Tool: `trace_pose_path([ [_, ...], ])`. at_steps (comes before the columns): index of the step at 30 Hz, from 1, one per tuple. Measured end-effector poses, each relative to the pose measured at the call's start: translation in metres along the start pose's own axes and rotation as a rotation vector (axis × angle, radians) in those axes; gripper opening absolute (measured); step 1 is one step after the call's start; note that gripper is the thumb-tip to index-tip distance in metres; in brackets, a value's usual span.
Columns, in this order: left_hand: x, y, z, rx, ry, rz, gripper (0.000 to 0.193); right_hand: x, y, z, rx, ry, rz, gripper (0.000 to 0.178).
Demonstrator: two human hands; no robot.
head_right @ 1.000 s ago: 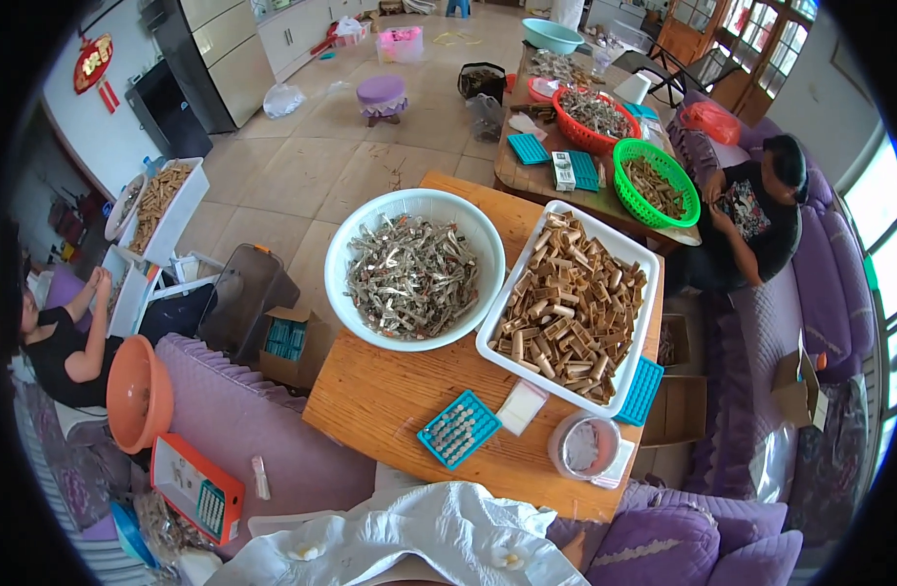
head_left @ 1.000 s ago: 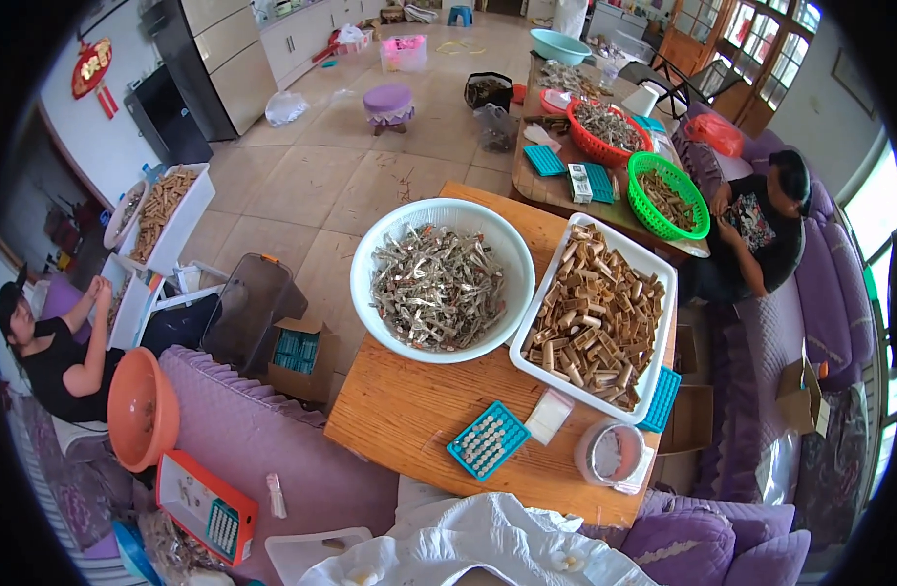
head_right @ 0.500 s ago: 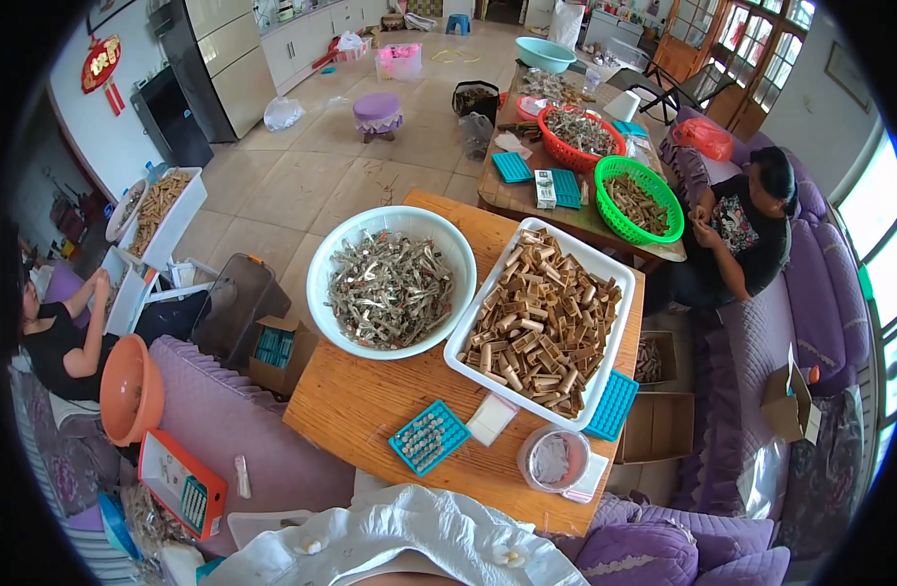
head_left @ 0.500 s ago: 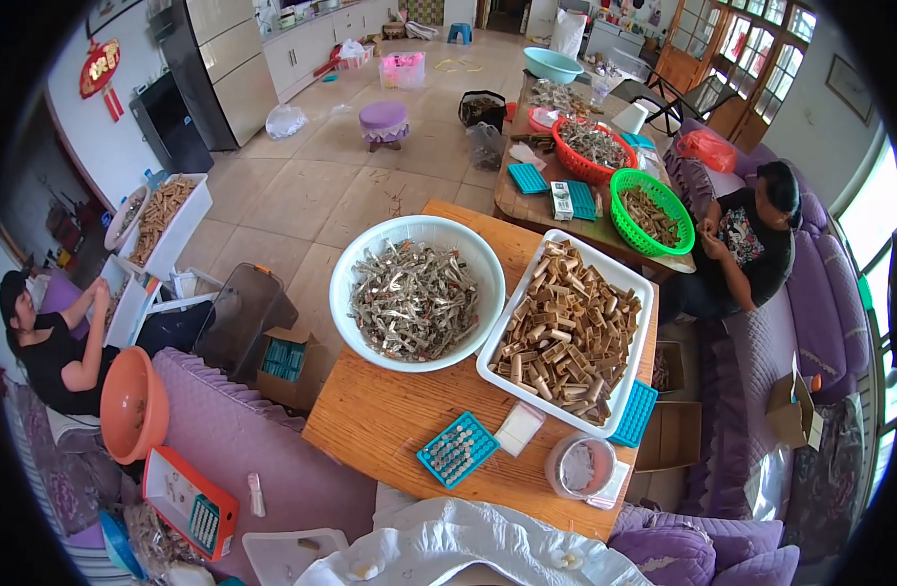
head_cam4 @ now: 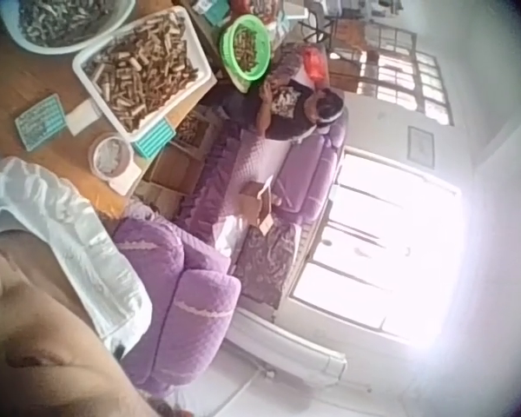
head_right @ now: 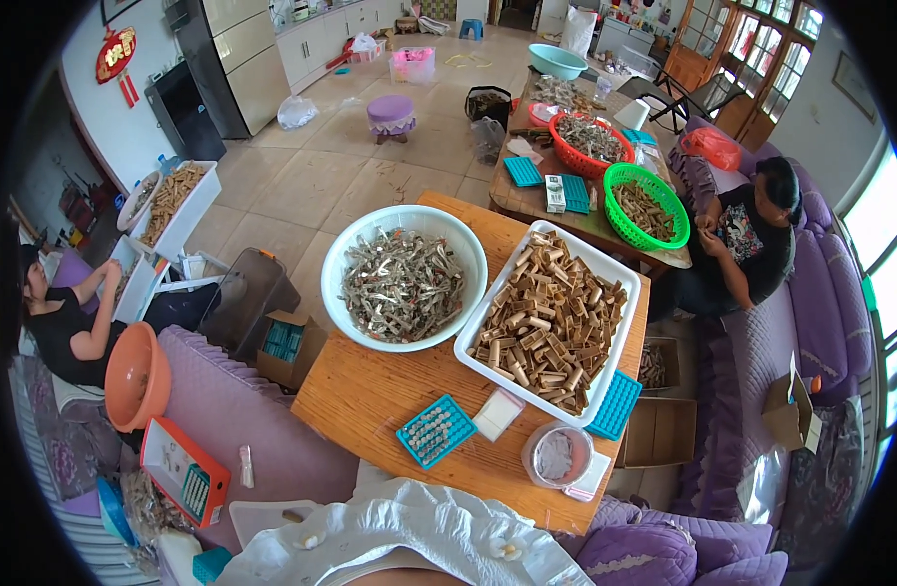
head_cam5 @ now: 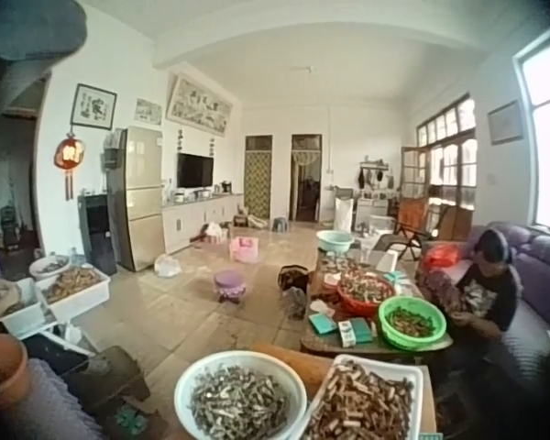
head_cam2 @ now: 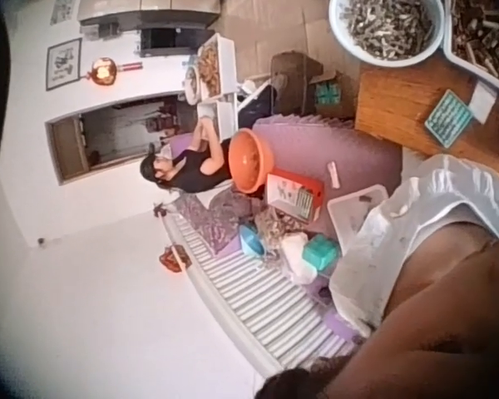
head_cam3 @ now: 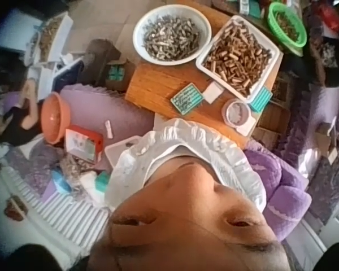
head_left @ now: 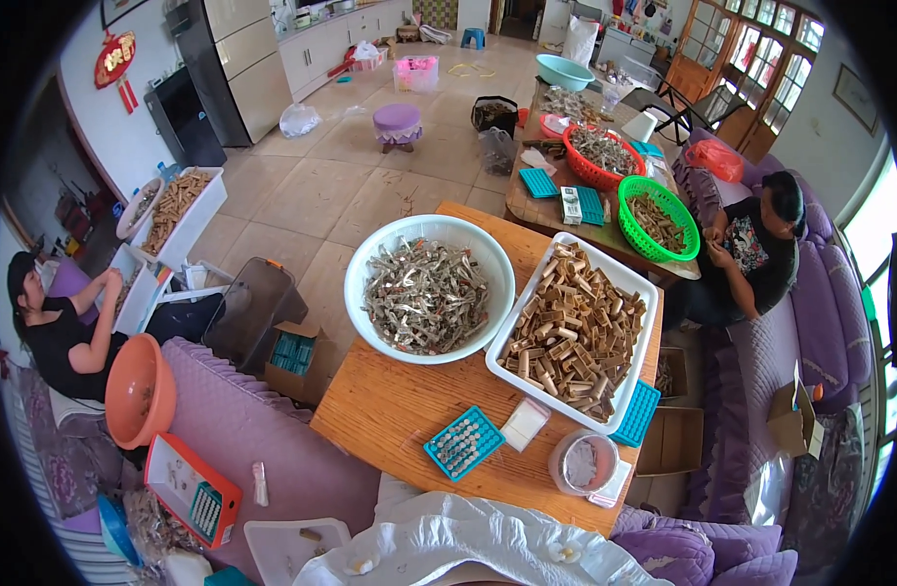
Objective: The person assembles firecracker components by hand, taking cardboard tubes, fuses, and end caps from containers and trays on the table and fitting them together.
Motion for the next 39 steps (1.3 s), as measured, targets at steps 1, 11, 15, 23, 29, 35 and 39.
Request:
trace_pose_path([
  [1, -0.004, -0.003, -0.001, -0.002, 0.010, -0.006, 0.022, 0.000, -0.004, 0.003, 0.011, -0.006, -0.004, 0.047],
  [11, -0.019, -0.014, -0.026, 0.019, 0.087, -0.055, 0.022, 0.021, -0.036, 0.037, 0.139, -0.071, -0.007, 0.045],
  [15, -0.023, -0.013, -0.027, 0.012, 0.088, -0.061, 0.022, 0.022, -0.034, 0.040, 0.160, -0.103, 0.011, 0.044],
  [23, -0.017, -0.007, -0.040, -0.002, 0.110, -0.074, 0.022, 0.044, -0.039, 0.047, 0.210, -0.159, 0.033, 0.043],
  [29, -0.018, -0.004, -0.048, -0.003, 0.113, -0.094, 0.022, 0.052, -0.037, 0.061, 0.253, -0.217, 0.058, 0.042],
  [35, -0.023, 0.000, -0.047, 0.002, 0.068, -0.106, 0.022, 0.033, -0.015, 0.073, 0.279, -0.289, 0.130, 0.041],
  [39, -0.028, 0.006, -0.040, 0.008, 0.015, -0.104, 0.021, 0.005, 0.014, 0.078, 0.289, -0.338, 0.203, 0.040],
])
Point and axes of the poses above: each hand's wrist, its own x-axis towards the middle knuckle, its own z-axis out of the palm, y = z × x, the point moved 4 cm from there along x, towards the middle knuckle, and after that the axes turned 7 degrees about y, right-handed, at the moved point
